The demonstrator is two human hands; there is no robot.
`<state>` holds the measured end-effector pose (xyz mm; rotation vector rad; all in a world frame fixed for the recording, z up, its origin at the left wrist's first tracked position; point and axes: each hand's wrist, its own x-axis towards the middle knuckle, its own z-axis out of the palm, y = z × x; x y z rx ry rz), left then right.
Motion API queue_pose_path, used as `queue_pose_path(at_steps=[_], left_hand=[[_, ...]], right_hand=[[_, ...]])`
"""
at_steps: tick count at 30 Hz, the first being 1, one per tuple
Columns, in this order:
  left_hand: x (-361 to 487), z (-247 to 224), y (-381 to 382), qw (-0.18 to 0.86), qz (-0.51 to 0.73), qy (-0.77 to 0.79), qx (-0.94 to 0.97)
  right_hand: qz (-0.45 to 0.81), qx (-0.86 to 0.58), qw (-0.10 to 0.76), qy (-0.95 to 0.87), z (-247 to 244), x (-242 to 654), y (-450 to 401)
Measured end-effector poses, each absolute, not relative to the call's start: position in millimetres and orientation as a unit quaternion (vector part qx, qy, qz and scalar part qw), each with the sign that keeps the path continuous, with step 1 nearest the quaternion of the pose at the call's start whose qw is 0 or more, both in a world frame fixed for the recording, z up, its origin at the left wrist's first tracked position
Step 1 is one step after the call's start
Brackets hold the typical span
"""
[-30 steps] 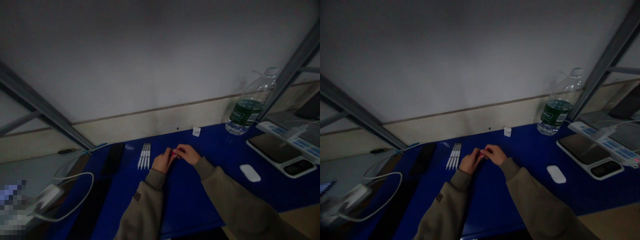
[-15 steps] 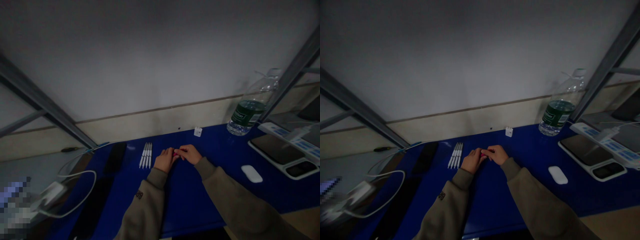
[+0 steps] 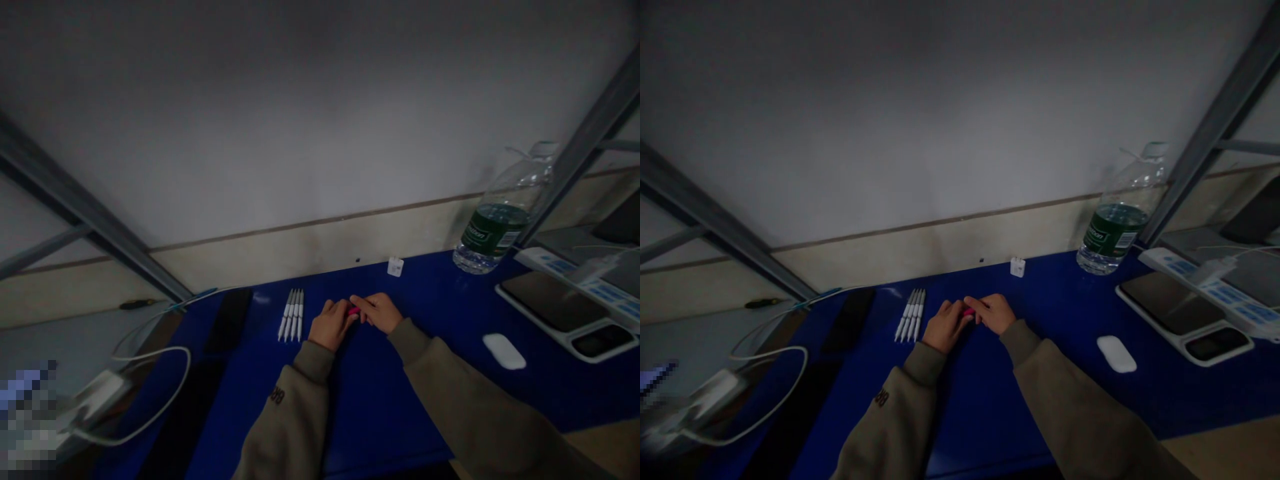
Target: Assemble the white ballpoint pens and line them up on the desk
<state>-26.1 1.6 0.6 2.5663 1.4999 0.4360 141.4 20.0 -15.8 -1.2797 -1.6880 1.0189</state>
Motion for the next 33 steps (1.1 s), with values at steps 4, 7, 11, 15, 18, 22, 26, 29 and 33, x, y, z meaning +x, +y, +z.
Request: queue_pose_path(at_steps=[4,7,11,15,18,22,26,29,33], left_hand=[[-28.4,-2.3,5.4,0.087,0.165,0.476,0.859],[-30.3,-4.8,9.2,0.095,0.185,0.45,0.868],[-32.5,-10.2,14.5,0.086,0.186,0.438,0.875],[-34.0,-16.5,18.1,0.078,0.171,0.437,0.88],[-33.7,-18.3,18.5,0.073,0.17,0.431,0.883],[-30.6,-13.7,14.2,0.05,0.16,0.443,0.881],[-27.1,-4.0,5.1,0.042,0.16,0.485,0.859],[-26.0,0.5,1.3,0.04,0.156,0.515,0.842],[-26.5,-0.3,2.8,0.009,0.135,0.572,0.809]], right_hand=[[0.324,-0.528,0.384,-0.684,-12.9,143.7,21.3],[0.298,-0.54,0.39,-0.684,-12.2,145.4,23.2],[0.353,-0.531,0.393,-0.663,-13.1,144.8,23.7],[0.406,-0.509,0.382,-0.655,-13.6,141.8,22.0],[0.36,-0.511,0.385,-0.679,-12.5,141.5,21.8],[0.309,-0.537,0.374,-0.69,-12.0,142.8,22.8],[0.323,-0.54,0.367,-0.685,-14.2,142.8,24.0],[0.33,-0.524,0.387,-0.683,-15.9,142.0,25.1],[0.383,-0.455,0.439,-0.673,-16.4,140.8,25.9]])
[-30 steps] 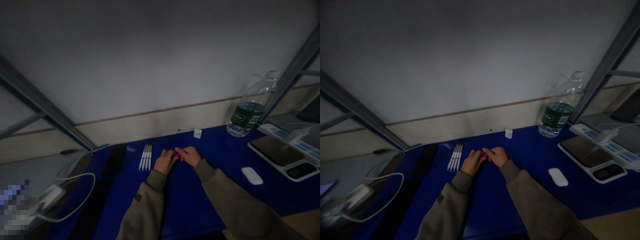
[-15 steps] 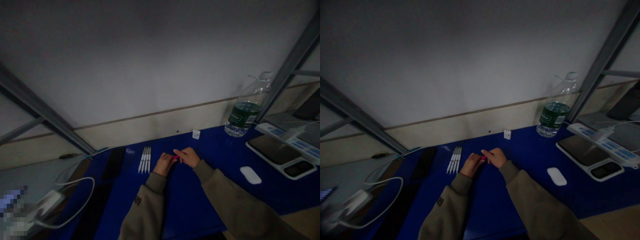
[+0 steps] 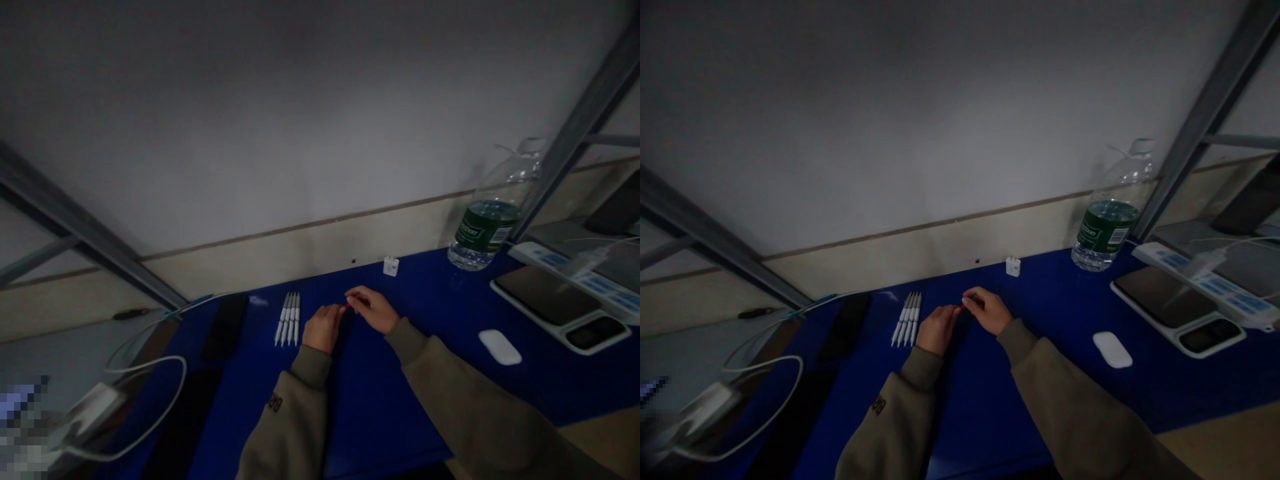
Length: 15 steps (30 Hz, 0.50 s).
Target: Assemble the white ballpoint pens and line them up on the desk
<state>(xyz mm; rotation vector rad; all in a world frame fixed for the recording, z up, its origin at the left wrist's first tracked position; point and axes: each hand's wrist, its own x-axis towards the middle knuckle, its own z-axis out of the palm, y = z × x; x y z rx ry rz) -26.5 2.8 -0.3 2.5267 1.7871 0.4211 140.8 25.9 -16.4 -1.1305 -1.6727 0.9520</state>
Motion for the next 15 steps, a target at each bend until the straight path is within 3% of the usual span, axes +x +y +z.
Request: queue_pose_path(at_steps=[15], left_hand=[[-25.6,-2.0,2.9,0.075,0.158,0.522,0.835]], right_hand=[[0.43,-0.393,0.429,-0.69,-10.5,143.0,21.8]])
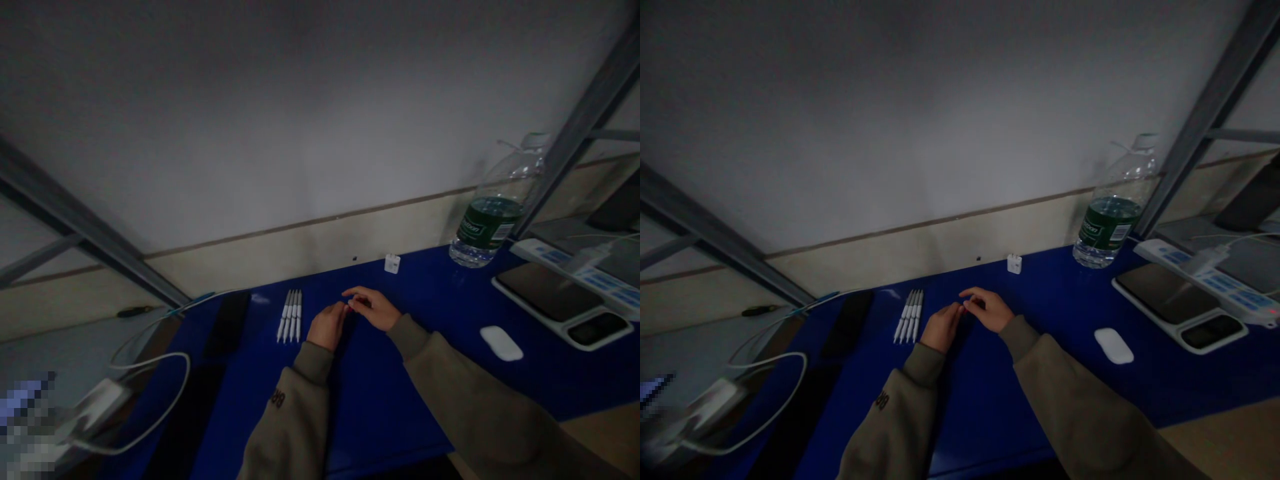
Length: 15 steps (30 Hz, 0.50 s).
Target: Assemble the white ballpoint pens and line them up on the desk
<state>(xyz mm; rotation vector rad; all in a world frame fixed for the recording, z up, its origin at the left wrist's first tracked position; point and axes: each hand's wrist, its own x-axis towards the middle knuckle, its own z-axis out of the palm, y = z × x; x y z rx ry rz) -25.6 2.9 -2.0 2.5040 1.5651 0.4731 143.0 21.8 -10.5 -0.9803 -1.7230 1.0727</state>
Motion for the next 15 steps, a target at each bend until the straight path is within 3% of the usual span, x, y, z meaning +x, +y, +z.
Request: queue_pose_path(at_steps=[15], left_hand=[[-26.2,-3.1,0.7,0.07,0.148,0.526,0.835]], right_hand=[[0.474,-0.373,0.423,-0.676,-13.3,141.5,20.8]])
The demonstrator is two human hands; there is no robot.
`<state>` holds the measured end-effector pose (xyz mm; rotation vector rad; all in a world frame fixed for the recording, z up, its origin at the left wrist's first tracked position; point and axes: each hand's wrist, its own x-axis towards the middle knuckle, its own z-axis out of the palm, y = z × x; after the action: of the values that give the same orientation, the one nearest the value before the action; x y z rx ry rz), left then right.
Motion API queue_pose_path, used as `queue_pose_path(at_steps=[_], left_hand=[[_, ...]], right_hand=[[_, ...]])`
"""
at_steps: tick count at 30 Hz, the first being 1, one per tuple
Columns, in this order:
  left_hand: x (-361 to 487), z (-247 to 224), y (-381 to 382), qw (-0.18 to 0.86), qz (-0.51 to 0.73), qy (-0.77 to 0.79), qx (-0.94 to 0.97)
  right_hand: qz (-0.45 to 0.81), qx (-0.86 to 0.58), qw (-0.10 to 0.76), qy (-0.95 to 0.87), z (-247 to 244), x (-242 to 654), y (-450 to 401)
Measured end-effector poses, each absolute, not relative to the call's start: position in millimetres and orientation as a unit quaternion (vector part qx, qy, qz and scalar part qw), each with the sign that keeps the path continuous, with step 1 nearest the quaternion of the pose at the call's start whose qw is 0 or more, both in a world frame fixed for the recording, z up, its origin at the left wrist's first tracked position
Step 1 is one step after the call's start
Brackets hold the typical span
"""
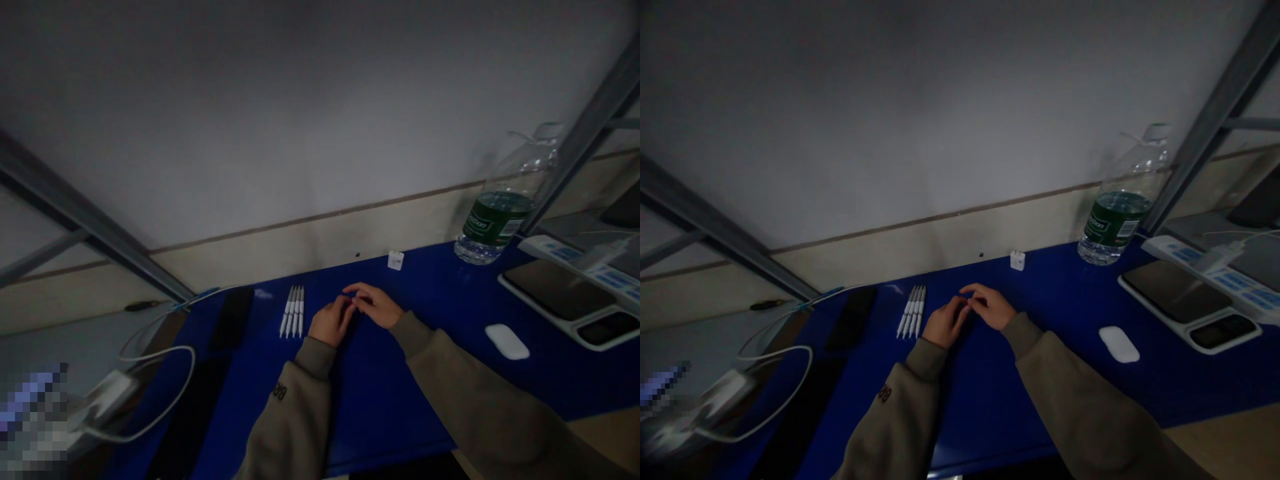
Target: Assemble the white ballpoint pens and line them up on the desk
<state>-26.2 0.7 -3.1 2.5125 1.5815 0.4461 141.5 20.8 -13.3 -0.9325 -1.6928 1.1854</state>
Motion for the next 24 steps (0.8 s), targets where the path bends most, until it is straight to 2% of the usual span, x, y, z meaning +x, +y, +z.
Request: queue_pose_path(at_steps=[6,13,18,24], left_hand=[[-24.1,-1.1,-0.5,0.032,0.098,0.542,0.834],[-25.4,2.5,-2.0,0.051,0.126,0.541,0.83],[-24.4,5.4,-3.6,0.026,0.094,0.545,0.833],[-25.9,1.8,-0.5,0.028,0.048,0.577,0.815]], right_hand=[[0.488,-0.384,0.427,-0.657,-12.4,142.6,21.2],[0.461,-0.376,0.439,-0.674,-7.5,142.4,18.7],[0.481,-0.375,0.437,-0.661,-13.3,140.4,19.9],[0.43,-0.393,0.409,-0.703,-16.5,141.6,21.7]])
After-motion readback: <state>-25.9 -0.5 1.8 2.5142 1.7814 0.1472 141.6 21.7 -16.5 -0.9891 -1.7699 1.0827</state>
